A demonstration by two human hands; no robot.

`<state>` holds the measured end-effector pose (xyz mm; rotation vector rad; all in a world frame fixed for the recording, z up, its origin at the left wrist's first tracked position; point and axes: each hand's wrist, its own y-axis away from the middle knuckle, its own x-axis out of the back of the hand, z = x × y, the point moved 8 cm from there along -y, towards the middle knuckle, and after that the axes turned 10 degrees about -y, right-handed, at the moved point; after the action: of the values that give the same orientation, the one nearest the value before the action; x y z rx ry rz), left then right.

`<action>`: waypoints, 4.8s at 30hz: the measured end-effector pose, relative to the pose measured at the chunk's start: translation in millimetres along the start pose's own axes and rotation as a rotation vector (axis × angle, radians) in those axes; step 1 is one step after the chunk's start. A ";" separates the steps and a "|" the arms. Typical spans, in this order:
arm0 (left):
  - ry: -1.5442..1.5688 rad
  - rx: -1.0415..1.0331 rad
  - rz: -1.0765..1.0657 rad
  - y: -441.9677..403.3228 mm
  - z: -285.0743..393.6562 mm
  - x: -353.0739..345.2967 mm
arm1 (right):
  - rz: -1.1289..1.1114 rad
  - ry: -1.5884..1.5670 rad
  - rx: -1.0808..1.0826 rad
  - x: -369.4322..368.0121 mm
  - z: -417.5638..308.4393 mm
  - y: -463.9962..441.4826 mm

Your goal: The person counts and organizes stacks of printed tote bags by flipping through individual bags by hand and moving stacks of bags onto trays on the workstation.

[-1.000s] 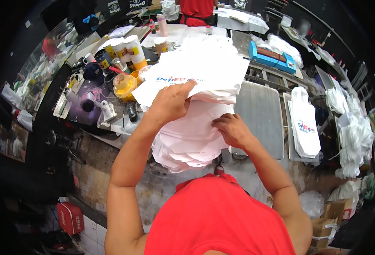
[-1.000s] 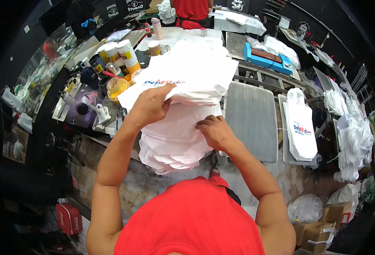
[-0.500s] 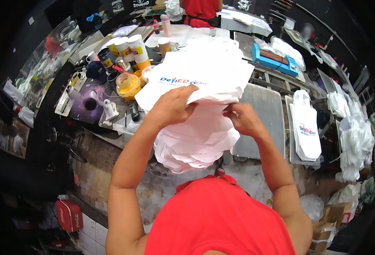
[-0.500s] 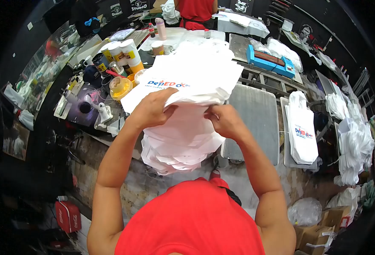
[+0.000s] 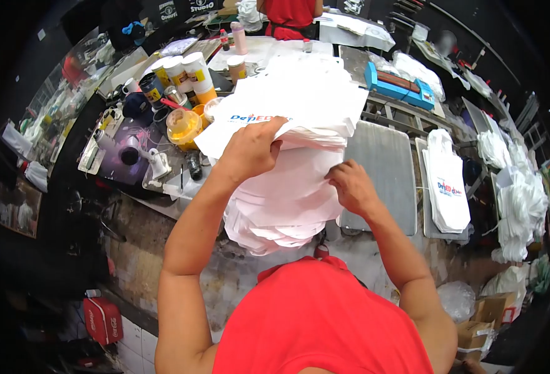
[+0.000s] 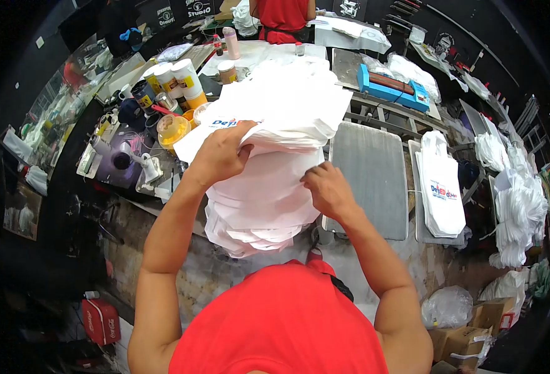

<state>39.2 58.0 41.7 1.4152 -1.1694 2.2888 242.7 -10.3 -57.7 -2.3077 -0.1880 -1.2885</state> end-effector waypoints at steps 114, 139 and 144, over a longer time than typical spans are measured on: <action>1.151 1.028 -0.557 7.8 156.1 -482.7 | 0.284 -1.199 -1.157 50.4 445.3 304.1; 0.805 0.332 -0.373 -127.1 176.7 -296.9 | 0.192 -0.955 -0.519 216.2 407.0 257.5; 1.183 0.260 -0.236 -106.5 130.1 -380.9 | 0.534 -1.636 -0.674 176.1 417.0 244.8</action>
<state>380.4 119.5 -188.9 0.0456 -0.3090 2.4451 741.8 -45.1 -178.3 -2.9926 0.3826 1.1243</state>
